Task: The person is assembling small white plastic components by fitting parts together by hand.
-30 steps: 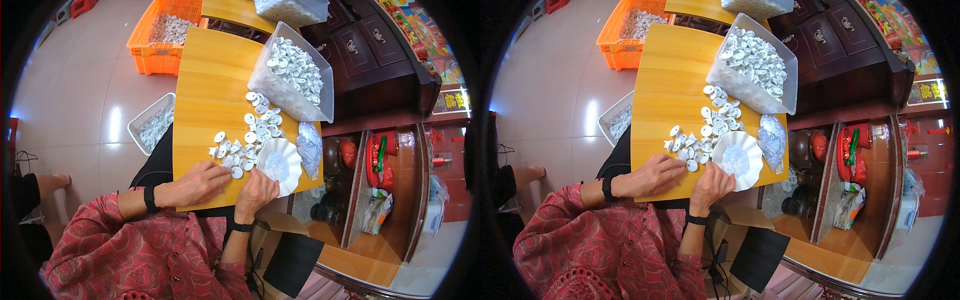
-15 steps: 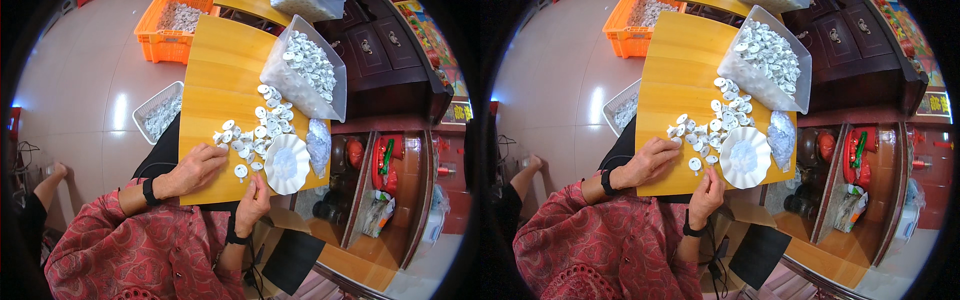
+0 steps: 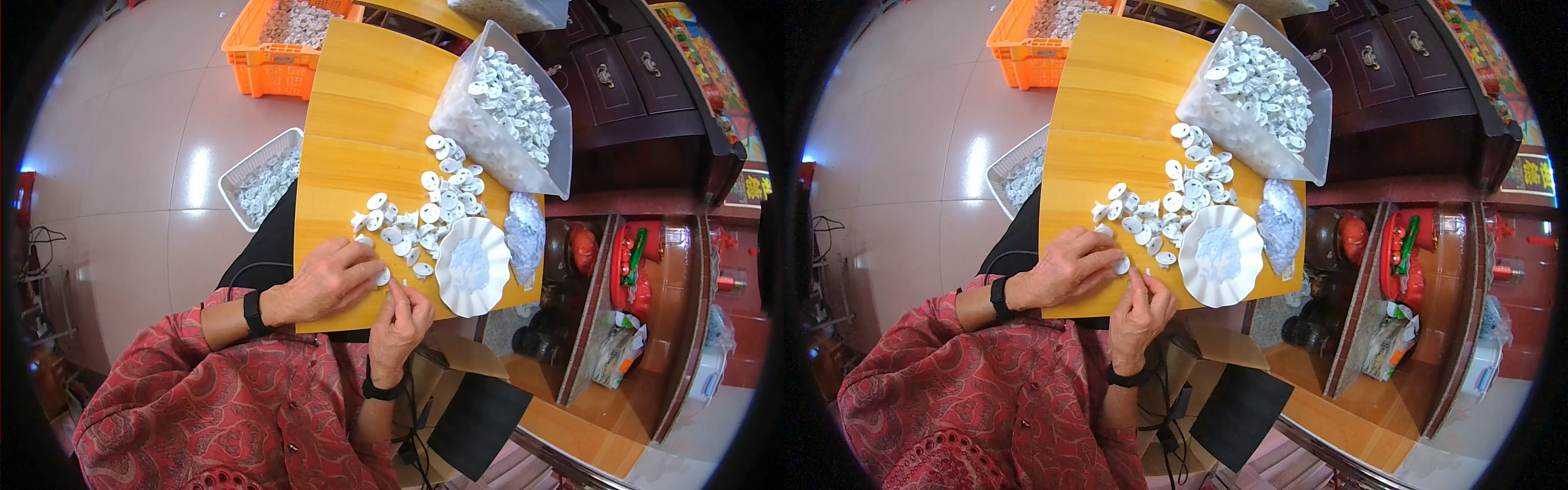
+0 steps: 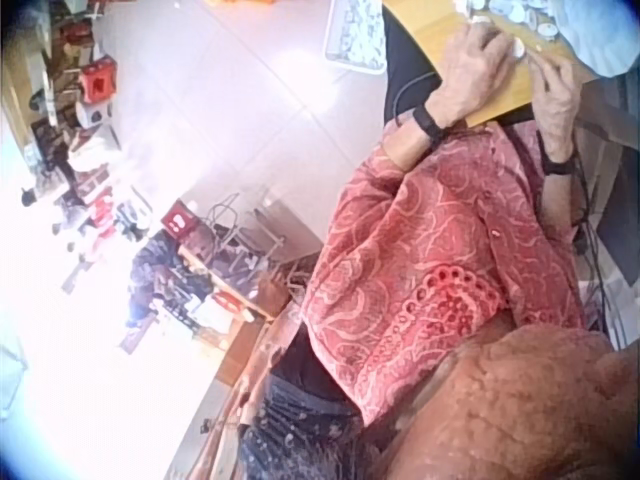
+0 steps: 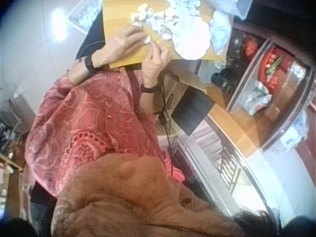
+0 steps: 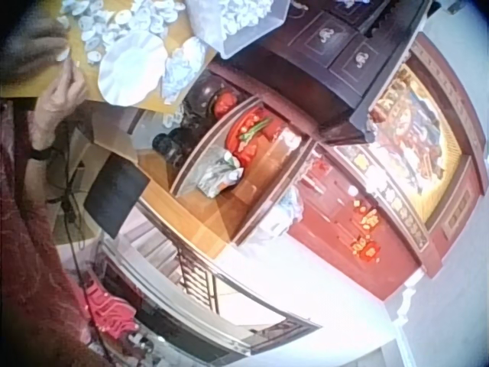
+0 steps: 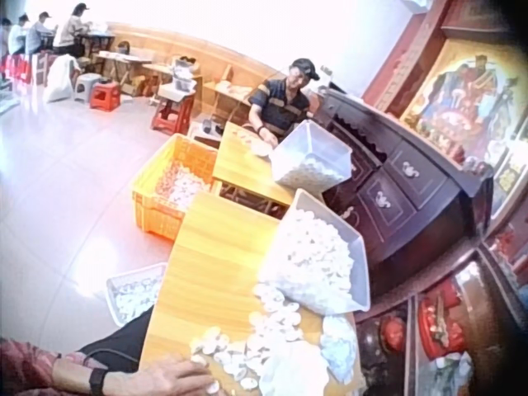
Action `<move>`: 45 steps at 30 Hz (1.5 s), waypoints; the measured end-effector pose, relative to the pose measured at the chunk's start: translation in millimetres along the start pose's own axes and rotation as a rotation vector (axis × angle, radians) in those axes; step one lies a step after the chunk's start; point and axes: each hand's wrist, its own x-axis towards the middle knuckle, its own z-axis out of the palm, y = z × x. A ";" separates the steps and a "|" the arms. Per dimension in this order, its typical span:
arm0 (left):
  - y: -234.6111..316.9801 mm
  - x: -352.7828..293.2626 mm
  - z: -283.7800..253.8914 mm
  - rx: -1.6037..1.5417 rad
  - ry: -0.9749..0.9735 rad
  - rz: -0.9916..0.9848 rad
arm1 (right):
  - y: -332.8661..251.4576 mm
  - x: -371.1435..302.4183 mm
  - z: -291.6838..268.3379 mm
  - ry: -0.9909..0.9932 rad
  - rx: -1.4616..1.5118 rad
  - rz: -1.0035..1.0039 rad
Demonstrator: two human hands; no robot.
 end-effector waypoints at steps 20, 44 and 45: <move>6.4 5.0 7.1 0.094 0.007 -0.063 | 3.7 -30.6 -35.6 -0.257 -0.183 -0.100; 3.0 3.8 19.4 0.032 0.010 0.023 | 1.7 -28.9 -11.1 0.044 0.615 0.505; 1.9 3.6 19.1 0.032 0.011 0.022 | 0.0 -26.1 -11.3 0.028 0.648 0.547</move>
